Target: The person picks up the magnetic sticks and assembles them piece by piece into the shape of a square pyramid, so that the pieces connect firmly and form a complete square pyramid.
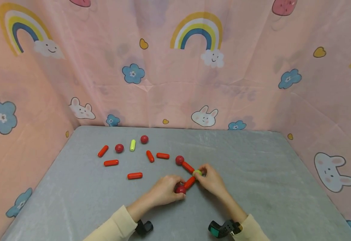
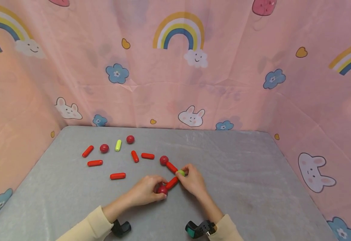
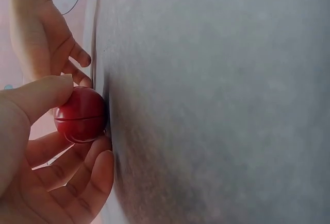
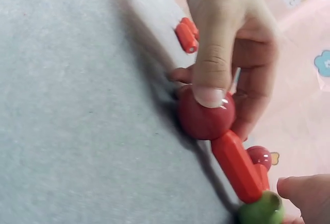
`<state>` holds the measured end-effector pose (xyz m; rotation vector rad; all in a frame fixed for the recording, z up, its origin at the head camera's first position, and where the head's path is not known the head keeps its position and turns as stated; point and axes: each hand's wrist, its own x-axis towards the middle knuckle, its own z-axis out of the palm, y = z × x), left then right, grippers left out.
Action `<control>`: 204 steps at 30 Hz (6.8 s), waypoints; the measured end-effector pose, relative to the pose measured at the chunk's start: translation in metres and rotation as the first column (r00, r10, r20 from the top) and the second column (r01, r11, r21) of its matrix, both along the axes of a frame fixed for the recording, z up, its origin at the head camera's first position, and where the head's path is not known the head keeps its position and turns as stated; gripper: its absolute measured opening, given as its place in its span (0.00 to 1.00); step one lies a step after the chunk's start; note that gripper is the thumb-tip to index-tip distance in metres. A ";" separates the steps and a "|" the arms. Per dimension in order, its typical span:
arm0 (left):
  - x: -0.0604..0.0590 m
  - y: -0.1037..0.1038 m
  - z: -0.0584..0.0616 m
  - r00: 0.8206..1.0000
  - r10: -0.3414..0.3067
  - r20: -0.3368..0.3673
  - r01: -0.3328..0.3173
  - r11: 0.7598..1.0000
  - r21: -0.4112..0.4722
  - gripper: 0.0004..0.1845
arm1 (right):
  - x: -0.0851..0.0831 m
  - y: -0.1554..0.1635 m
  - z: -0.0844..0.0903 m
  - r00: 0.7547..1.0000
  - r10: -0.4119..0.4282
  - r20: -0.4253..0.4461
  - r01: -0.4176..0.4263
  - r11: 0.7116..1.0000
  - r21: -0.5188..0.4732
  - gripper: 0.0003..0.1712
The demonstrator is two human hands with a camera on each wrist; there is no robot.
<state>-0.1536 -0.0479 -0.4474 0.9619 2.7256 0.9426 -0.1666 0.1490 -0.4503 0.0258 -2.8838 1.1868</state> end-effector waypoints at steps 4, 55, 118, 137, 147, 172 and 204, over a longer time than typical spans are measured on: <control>0.000 -0.004 0.002 1.000 -0.018 0.007 0.018 1.000 0.002 0.18 | -0.003 0.000 0.005 1.000 0.014 -0.003 -0.014 0.999 0.031 0.16; -0.057 -0.035 0.037 0.996 0.084 -0.002 -0.084 0.996 0.041 0.18 | -0.001 -0.013 0.003 0.996 0.049 0.076 -0.055 0.995 0.078 0.17; -0.092 -0.023 0.017 0.992 0.111 -0.061 -0.117 0.987 -0.108 0.12 | -0.001 -0.012 -0.001 0.996 0.050 0.075 -0.056 0.996 0.072 0.16; -0.083 0.008 0.017 0.998 0.037 -0.053 -0.044 0.989 -0.139 0.12 | 0.000 -0.012 0.000 0.996 0.054 0.070 -0.058 0.997 0.059 0.16; -0.084 0.016 0.009 0.996 0.025 -0.083 -0.035 0.992 -0.118 0.12 | 0.000 -0.013 0.000 0.996 0.041 0.083 -0.045 0.998 0.051 0.16; -0.086 0.012 0.009 0.997 0.042 -0.060 -0.048 0.994 -0.100 0.10 | -0.008 -0.009 0.003 0.993 0.033 0.115 -0.038 0.999 0.039 0.21; -0.086 0.007 0.009 0.997 0.037 -0.067 -0.042 0.996 -0.075 0.09 | -0.038 -0.012 -0.004 0.994 0.093 -0.051 -0.089 0.993 0.075 0.15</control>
